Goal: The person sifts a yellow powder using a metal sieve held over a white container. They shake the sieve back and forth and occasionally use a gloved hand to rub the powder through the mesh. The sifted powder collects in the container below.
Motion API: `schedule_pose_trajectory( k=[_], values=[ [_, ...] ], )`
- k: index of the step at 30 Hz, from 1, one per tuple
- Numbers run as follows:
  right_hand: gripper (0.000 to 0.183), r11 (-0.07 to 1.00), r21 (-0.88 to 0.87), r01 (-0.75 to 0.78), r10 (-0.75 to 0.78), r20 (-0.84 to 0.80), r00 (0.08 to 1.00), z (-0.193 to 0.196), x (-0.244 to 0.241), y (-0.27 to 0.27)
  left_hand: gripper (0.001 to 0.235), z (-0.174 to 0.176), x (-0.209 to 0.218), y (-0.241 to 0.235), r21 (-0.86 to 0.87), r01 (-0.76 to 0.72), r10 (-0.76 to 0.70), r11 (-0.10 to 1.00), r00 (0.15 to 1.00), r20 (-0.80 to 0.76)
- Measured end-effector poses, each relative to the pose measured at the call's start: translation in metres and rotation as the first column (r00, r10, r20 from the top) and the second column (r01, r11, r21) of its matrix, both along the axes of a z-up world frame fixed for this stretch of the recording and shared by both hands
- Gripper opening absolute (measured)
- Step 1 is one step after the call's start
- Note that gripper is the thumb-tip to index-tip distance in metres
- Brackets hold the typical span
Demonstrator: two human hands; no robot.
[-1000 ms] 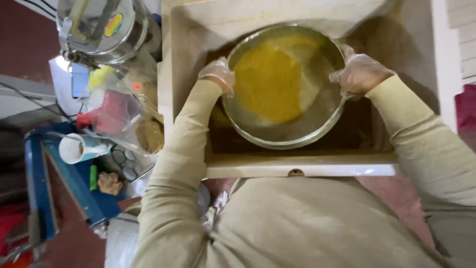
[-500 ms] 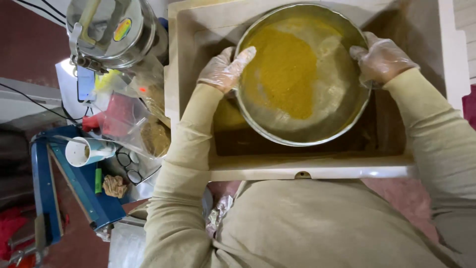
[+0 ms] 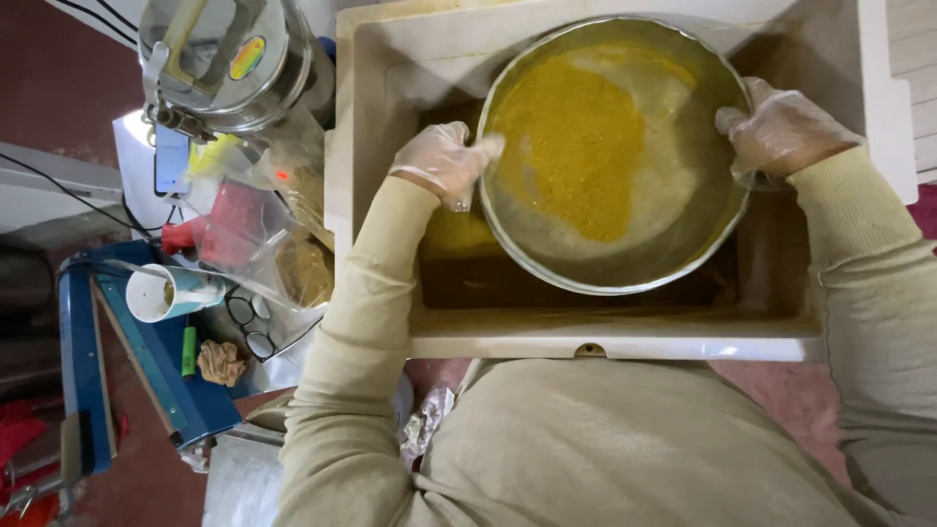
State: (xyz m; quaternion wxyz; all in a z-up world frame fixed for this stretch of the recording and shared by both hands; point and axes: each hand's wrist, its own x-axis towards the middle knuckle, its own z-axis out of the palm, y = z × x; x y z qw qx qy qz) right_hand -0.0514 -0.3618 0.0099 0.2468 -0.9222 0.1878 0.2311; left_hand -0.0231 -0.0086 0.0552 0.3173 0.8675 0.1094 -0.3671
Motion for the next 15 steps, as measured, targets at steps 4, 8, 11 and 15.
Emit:
schedule_pose_trajectory(
  k=[4, 8, 11, 15],
  values=[
    [0.068, 0.968, -0.034, -0.25, 0.251, 0.048, 0.967, -0.045, 0.005, 0.0, 0.036, -0.099, 0.041, 0.017, 0.497, 0.598, -0.723, 0.628, 0.685, 0.089],
    [0.01, 0.149, -0.52, -0.841, 0.894, -0.293, 0.339, -0.223, 0.052, -0.102, 0.021, -0.188, 0.062, 0.021, 0.421, 0.259, -0.446, 0.869, 0.778, 0.443],
    [0.047, 0.905, -0.301, -0.301, 0.181, -0.369, 0.912, -0.033, 0.016, -0.013, 0.068, -0.172, 0.022, -0.035, 0.77, 0.62, -0.988, 0.149, 0.126, 0.089],
    [0.032, 0.881, -0.382, -0.278, 0.198, -0.238, 0.951, -0.031, 0.005, 0.026, 0.077, -0.125, 0.054, 0.0, 0.338, 0.463, -0.547, 0.819, 0.808, 0.22]
  ],
)
